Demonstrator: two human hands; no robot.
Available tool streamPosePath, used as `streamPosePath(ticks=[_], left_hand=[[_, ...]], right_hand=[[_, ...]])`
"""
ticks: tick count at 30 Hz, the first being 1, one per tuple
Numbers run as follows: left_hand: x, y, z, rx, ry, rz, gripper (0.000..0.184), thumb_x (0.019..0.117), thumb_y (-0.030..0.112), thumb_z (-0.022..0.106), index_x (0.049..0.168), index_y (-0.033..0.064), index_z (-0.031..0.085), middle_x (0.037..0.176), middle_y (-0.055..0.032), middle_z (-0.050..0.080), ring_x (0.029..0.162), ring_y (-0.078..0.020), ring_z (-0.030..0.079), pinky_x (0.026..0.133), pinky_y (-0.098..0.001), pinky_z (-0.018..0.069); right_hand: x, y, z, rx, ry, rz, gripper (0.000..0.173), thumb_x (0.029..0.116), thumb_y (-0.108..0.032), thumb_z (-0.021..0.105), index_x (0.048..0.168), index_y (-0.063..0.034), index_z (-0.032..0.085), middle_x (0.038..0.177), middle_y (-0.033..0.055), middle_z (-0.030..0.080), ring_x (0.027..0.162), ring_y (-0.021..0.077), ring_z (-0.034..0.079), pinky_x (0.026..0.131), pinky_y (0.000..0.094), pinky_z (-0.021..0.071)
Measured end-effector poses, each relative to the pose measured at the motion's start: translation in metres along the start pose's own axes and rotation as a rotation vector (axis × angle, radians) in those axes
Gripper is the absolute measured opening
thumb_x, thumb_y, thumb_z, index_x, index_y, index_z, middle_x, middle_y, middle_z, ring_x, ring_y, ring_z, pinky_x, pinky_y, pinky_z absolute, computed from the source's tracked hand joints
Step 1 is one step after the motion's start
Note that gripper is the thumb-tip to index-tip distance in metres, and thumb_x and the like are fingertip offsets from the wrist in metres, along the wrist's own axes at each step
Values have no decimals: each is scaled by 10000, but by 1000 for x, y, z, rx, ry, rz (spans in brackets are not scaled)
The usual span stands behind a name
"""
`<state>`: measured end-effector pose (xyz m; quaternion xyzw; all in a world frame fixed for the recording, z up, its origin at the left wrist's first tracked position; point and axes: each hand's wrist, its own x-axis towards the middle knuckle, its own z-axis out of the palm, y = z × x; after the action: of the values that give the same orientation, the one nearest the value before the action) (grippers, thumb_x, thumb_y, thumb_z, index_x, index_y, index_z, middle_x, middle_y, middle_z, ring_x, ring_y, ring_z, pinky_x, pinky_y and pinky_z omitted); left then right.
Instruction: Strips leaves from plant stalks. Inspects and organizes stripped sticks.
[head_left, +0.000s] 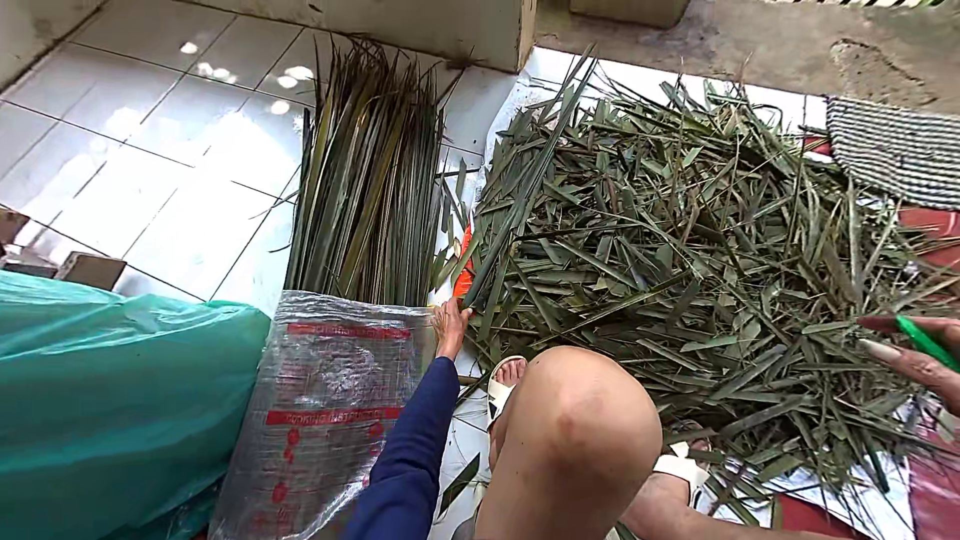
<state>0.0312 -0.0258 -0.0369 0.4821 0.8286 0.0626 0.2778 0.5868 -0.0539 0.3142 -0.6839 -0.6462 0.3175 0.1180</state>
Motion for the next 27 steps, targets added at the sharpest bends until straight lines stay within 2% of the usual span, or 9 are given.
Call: streamPosePath(ticks=[2, 5, 8, 11, 15, 18, 23, 25, 27], left_hand=[[-15, 19, -12, 7, 17, -11, 388, 951, 281, 679, 1251, 36, 685, 1283, -212, 668, 1279, -401, 572, 1074, -625, 388], [-32, 43, -32, 125, -8, 7, 350, 970, 193, 618, 1248, -16, 653, 1241, -242, 676, 1258, -413, 585, 1115, -605, 344], [-21, 33, -31, 228, -44, 64, 388, 970, 223, 582, 1296, 14, 609, 1162, -216, 708, 1172, -392, 647, 1082, -612, 398], [-25, 38, -51, 182, -63, 80, 395, 964, 261, 595, 1287, 34, 608, 1171, -197, 710, 1150, -379, 665, 1008, -615, 460], [-32, 39, -75, 5, -27, 61, 557, 945, 458, 683, 1295, 33, 601, 1182, -200, 701, 1133, -376, 669, 980, -630, 477], [-32, 30, -81, -156, -39, 55, 621, 923, 392, 749, 1389, 40, 539, 1224, -240, 673, 1114, -405, 675, 965, -609, 523], [-49, 33, -92, -207, 44, 159, 454, 953, 441, 700, 1153, 34, 732, 1137, -202, 713, 1119, -363, 671, 1003, -586, 500], [-67, 40, -99, -329, 111, 215, 442, 969, 457, 682, 1091, 38, 753, 1022, -164, 733, 979, -300, 704, 939, -536, 536], [-88, 48, -106, -508, 176, 273, 366, 1030, 397, 606, 1013, 67, 763, 812, -67, 703, 691, -169, 661, 699, -396, 570]], right_hand=[[5, 11, 5, 71, 54, -32, 461, 962, -350, 648, 1295, -32, 625, 1047, 116, 674, 806, 109, 602, 717, 338, 501], [12, 18, 14, 49, 85, -55, 520, 923, -519, 660, 1274, -136, 671, 1039, 90, 708, 830, 165, 661, 747, 429, 538], [18, 18, 22, -21, 108, -86, 550, 874, -655, 624, 1216, -233, 706, 955, 41, 717, 775, 176, 665, 683, 473, 535], [17, 3, 27, -29, 88, -101, 473, 909, -565, 641, 1198, -197, 712, 951, 57, 709, 794, 193, 659, 705, 505, 520], [24, -14, 37, -98, 10, -125, 347, 980, -402, 655, 1199, -137, 705, 969, 118, 701, 832, 264, 656, 745, 552, 500], [41, -33, 50, -154, -78, -101, 305, 1004, -352, 664, 1186, -112, 710, 973, 156, 699, 873, 315, 658, 792, 587, 494], [93, -66, 101, -115, -113, -131, 314, 991, -370, 686, 1101, -77, 716, 942, 168, 695, 901, 341, 662, 829, 595, 504], [110, -82, 134, 2, -86, -135, 298, 975, -344, 714, 1077, -65, 727, 929, 170, 696, 890, 335, 662, 830, 587, 507], [125, -98, 171, 182, -37, -128, 265, 968, -318, 724, 1069, -72, 739, 917, 136, 709, 864, 279, 669, 825, 535, 520]])
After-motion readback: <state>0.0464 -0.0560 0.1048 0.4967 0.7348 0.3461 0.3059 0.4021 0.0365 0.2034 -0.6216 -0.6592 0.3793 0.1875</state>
